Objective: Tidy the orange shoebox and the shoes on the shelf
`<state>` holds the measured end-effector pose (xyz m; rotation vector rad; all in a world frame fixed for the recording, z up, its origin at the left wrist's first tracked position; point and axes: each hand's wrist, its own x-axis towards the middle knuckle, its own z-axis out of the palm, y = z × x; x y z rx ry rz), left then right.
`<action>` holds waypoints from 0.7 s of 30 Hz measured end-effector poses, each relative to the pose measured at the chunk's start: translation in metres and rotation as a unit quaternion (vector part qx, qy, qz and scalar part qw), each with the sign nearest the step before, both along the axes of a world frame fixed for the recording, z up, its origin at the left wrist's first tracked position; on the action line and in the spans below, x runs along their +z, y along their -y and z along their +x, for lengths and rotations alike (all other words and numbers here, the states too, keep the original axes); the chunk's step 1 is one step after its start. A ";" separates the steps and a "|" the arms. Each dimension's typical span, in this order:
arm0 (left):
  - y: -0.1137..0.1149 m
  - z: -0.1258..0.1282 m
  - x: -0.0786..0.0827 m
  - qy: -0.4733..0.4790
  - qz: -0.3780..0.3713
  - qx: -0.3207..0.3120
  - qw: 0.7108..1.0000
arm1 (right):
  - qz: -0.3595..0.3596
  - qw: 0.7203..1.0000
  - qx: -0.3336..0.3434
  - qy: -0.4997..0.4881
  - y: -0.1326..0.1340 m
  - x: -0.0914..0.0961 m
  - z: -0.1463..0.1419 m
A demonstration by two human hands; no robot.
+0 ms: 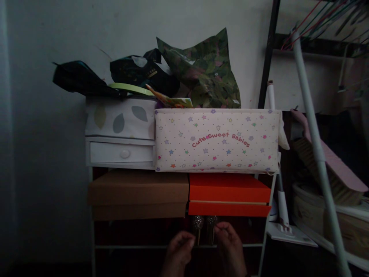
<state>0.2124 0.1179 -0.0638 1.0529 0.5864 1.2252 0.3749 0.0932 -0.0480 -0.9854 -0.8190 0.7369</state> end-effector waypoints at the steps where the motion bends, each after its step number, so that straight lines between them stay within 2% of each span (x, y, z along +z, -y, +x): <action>1: 0.003 -0.008 0.006 0.037 -0.008 -0.010 0.999 | 0.011 0.997 0.059 -0.047 0.007 0.009 -0.003; 3: 0.011 -0.025 0.018 0.135 -0.018 -0.046 0.990 | 0.039 0.977 0.162 -0.136 0.024 0.028 -0.005; 5: 0.021 -0.044 0.028 0.230 -0.001 -0.100 0.968 | 0.063 0.959 0.219 -0.168 0.044 0.043 -0.002; 8: 0.034 -0.069 0.038 0.317 0.053 -0.171 0.931 | 0.085 0.938 0.283 -0.182 0.072 0.056 0.007; 12: 0.034 -0.090 0.039 0.351 0.154 -0.251 0.889 | 0.143 0.893 0.382 -0.190 0.090 0.061 0.012; 16: 0.023 -0.100 0.029 0.370 0.212 -0.281 0.860 | 0.196 0.858 0.439 -0.179 0.092 0.069 0.007; 19: 0.021 -0.104 0.023 0.359 0.216 -0.282 0.863 | 0.193 0.842 0.472 -0.176 0.096 0.078 0.002; 21: 0.025 -0.105 0.023 0.330 0.203 -0.267 0.882 | 0.174 0.844 0.478 -0.174 0.097 0.083 -0.002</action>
